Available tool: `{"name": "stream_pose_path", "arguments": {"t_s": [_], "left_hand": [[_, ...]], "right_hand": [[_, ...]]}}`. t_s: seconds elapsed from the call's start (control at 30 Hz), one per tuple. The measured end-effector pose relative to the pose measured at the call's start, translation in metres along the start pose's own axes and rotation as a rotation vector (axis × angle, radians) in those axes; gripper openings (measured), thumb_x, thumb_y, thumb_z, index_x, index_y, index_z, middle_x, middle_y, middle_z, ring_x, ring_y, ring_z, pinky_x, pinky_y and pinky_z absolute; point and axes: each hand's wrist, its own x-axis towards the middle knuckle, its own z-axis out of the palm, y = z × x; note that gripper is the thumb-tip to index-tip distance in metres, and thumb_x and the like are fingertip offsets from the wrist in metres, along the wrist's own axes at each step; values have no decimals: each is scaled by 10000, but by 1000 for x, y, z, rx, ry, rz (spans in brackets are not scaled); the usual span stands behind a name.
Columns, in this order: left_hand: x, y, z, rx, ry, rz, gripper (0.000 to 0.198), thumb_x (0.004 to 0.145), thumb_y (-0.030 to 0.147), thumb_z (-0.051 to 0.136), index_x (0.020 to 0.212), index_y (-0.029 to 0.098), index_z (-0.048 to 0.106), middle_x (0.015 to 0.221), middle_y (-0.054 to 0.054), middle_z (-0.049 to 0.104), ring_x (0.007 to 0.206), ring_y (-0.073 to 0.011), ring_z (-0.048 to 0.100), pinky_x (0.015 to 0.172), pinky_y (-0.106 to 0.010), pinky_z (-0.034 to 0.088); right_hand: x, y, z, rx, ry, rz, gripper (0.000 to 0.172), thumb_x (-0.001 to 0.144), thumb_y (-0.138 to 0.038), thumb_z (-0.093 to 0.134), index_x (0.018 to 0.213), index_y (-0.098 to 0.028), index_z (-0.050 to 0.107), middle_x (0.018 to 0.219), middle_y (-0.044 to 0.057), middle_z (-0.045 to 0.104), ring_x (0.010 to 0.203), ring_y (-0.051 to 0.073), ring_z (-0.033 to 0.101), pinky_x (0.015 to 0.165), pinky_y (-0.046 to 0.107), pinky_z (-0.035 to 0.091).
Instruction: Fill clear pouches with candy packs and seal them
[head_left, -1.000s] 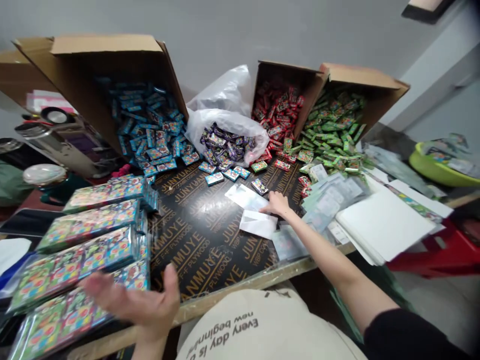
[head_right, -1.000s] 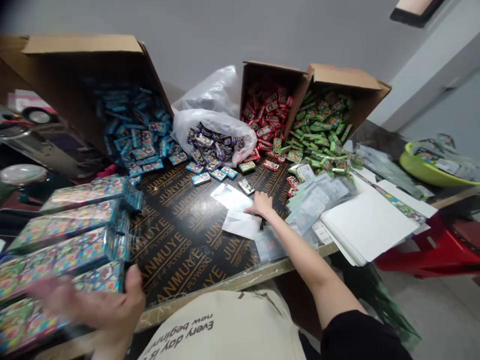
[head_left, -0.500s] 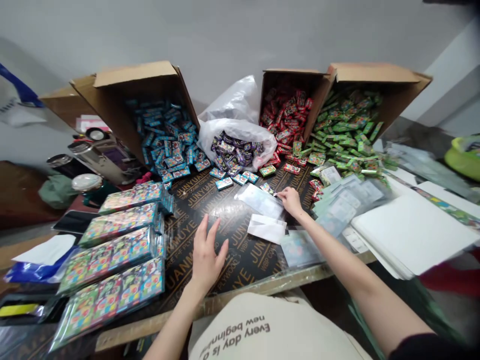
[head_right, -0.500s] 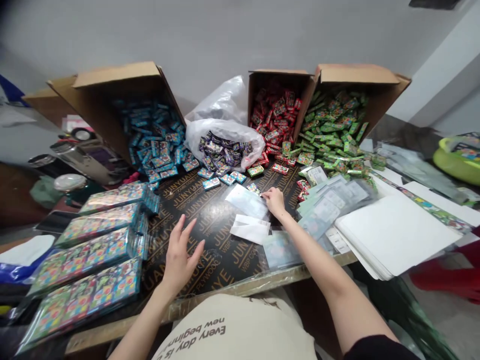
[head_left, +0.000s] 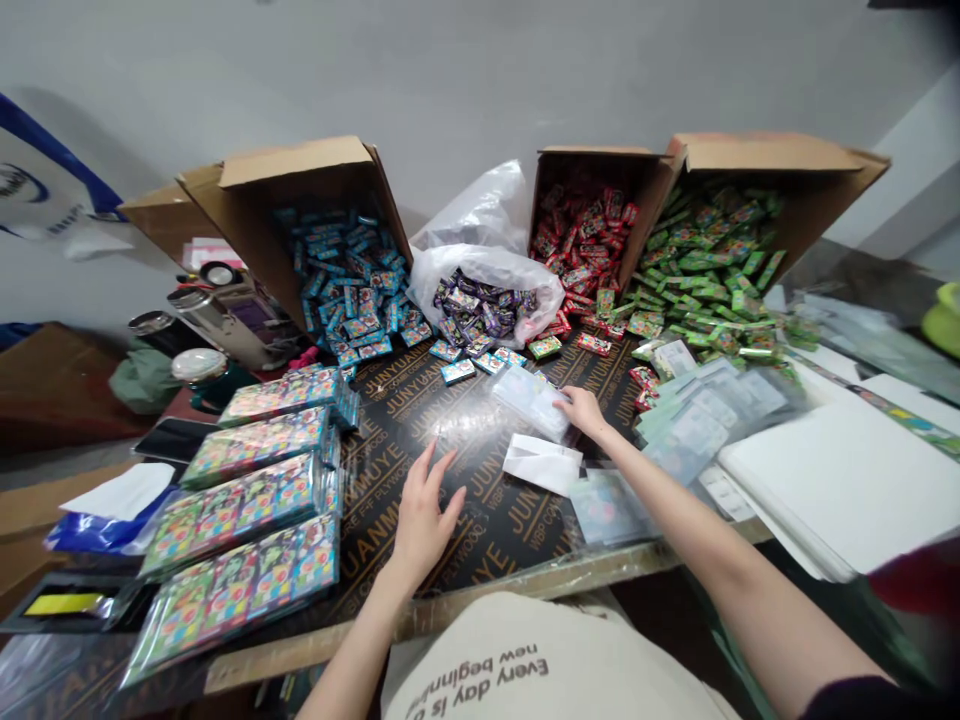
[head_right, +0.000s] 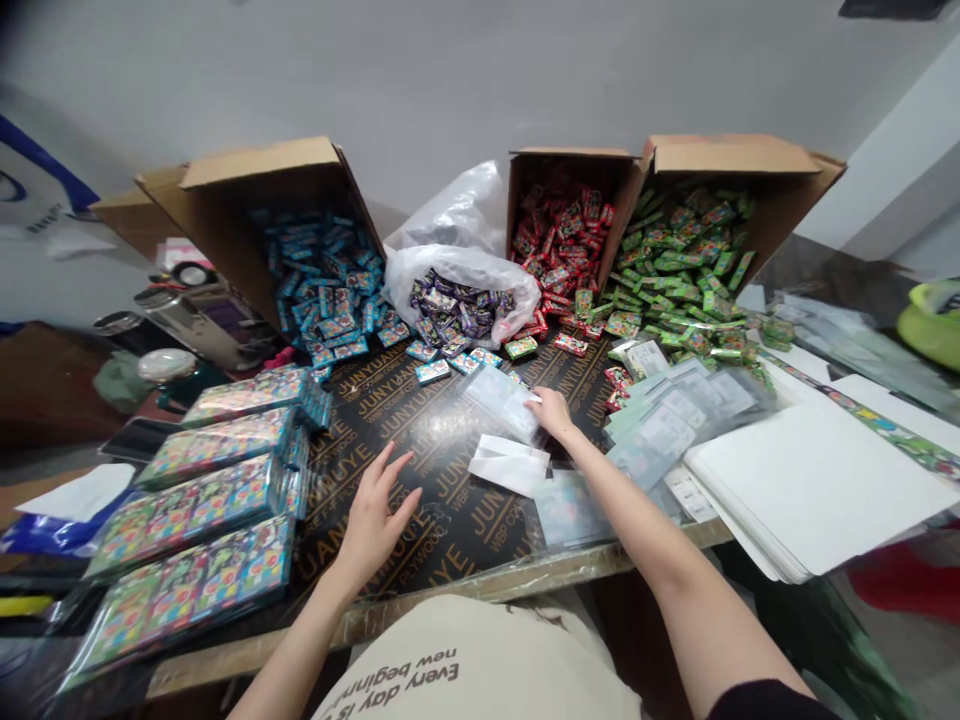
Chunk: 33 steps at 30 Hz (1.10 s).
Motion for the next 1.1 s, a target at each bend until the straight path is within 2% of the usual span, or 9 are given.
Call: {"name": "stream_pose_path", "arguments": {"t_s": [0.2,0.33,0.43,0.5,0.63,0.77,0.93,1.03,1.1], "left_hand": [[1,-9,0,-28,-37,-26,367,796,287,508,1155,209,518,1345,-120,372,1221,-251,378,998,-447,322],[12,-10,-5,-165,-40,-88,352,769,342,545,1098,218,572,1324,-105,416,1211,-250,393,1000,-430,317],[24,-11,-6,-487,-32,-300,365,755,416,547,1043,202,608,1252,-105,501,1187,-264,421,974,-419,343],[30,-8,-6,-859,-115,-503,436,772,487,490,1037,162,609,1188,-133,549,1139,-280,469,945,-434,363],[32,15,-9,-1617,-601,-684,621,790,580,375,1150,99,530,1186,-195,540,1069,-332,518,892,-520,359],[32,36,-22,-1886,-860,-675,737,754,664,313,1267,144,416,1203,-178,531,1086,-385,490,845,-600,326],[39,37,-31,-1843,-890,-631,826,670,735,334,1256,157,418,1175,-179,548,1064,-386,505,805,-560,377],[39,36,-25,-1732,-999,-621,734,738,691,268,1204,162,469,1118,-165,585,961,-347,576,690,-469,460],[37,34,-21,-1630,-1072,-614,719,738,694,272,1154,159,513,1084,-166,603,872,-339,614,594,-412,483]], "right_hand": [[-2,-2,-14,132,253,-28,245,765,-272,523,905,-155,687,898,103,675,803,219,604,752,328,434],[-1,-21,-36,236,375,-101,200,770,-273,533,812,-171,699,916,96,679,874,226,592,804,377,428],[-18,-55,-57,372,432,-218,203,807,-279,514,868,-187,684,878,64,685,830,195,606,776,355,454],[-41,-82,-67,494,465,-397,195,823,-249,516,945,-214,664,916,44,681,844,180,603,791,348,453],[-92,-117,-73,399,357,-867,260,811,-176,546,1029,-288,633,986,0,678,926,170,578,870,365,409],[-111,-114,-64,190,141,-1116,337,849,-209,491,1168,-305,541,1119,-1,623,1025,178,537,920,391,371],[-103,-116,-64,169,33,-1095,374,828,-317,528,1200,-290,507,1233,43,542,1100,209,484,942,418,338],[-97,-137,-71,193,1,-956,612,699,-495,629,1236,-245,475,1298,110,463,1173,276,402,982,476,249],[-90,-149,-75,243,-111,-857,619,647,-507,666,1177,-216,528,1147,122,570,1076,276,478,965,482,249]]}}
